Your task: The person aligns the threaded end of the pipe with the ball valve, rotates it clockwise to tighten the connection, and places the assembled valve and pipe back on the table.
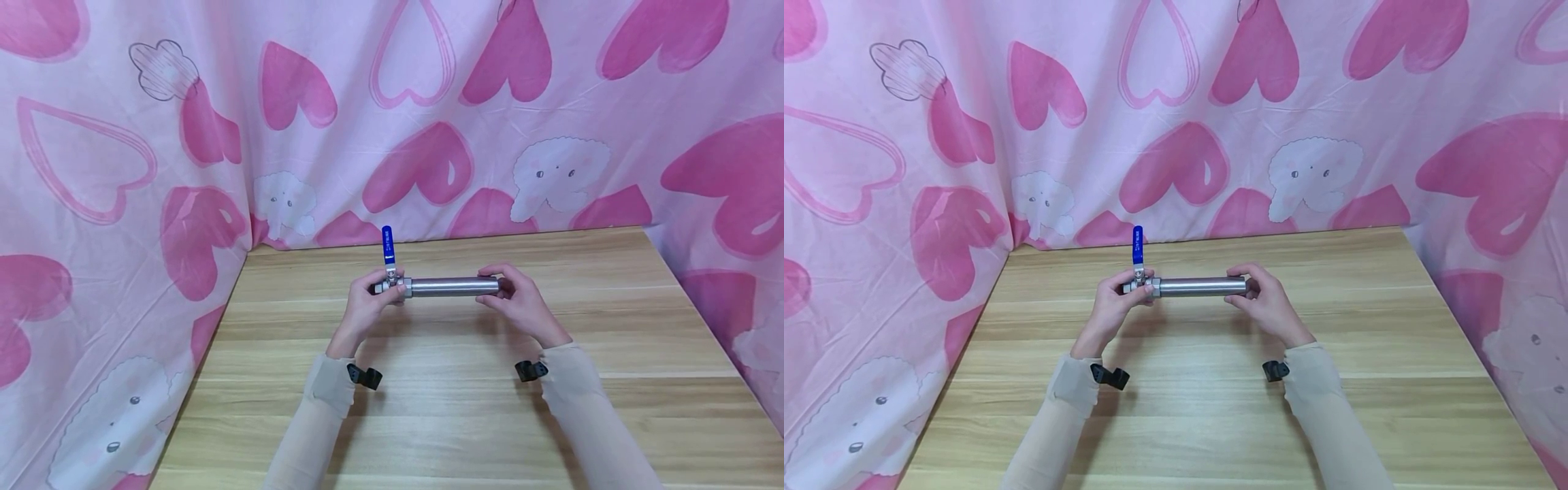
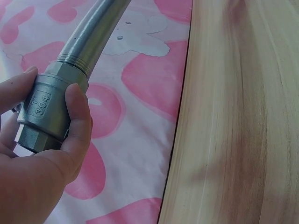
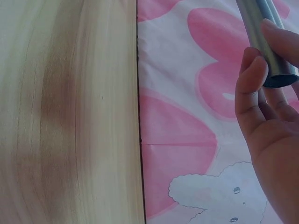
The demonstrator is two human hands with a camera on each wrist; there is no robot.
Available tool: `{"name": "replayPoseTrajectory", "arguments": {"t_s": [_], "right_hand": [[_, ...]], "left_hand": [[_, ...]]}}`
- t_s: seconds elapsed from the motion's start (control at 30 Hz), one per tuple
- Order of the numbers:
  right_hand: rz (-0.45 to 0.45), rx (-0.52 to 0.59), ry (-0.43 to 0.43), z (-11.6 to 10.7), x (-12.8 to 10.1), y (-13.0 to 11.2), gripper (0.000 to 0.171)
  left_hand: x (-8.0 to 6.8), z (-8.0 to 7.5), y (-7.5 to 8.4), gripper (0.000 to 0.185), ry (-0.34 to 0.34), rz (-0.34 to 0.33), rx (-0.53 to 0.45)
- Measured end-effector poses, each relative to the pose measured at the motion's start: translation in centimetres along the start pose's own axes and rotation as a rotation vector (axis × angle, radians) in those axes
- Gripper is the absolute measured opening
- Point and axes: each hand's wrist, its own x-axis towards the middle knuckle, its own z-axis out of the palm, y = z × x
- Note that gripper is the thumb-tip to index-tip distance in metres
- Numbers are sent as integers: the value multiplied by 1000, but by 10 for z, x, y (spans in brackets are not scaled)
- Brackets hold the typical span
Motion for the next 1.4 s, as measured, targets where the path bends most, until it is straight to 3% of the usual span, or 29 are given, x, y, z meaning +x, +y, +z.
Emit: {"name": "replayPoseTrajectory", "arguments": {"t_s": [0.17,0.5,1.4], "right_hand": [[-1,8,-2,-1,-2,-9,45],[-40,49,20,2,4,18,44],[-43,32,24,1,4,18,38]], "left_hand": [[0,0,-1,34,-1,3,-4],[0,1,-2,30,13,47,-67],[1,1,-2,32,7,29,-64]]}}
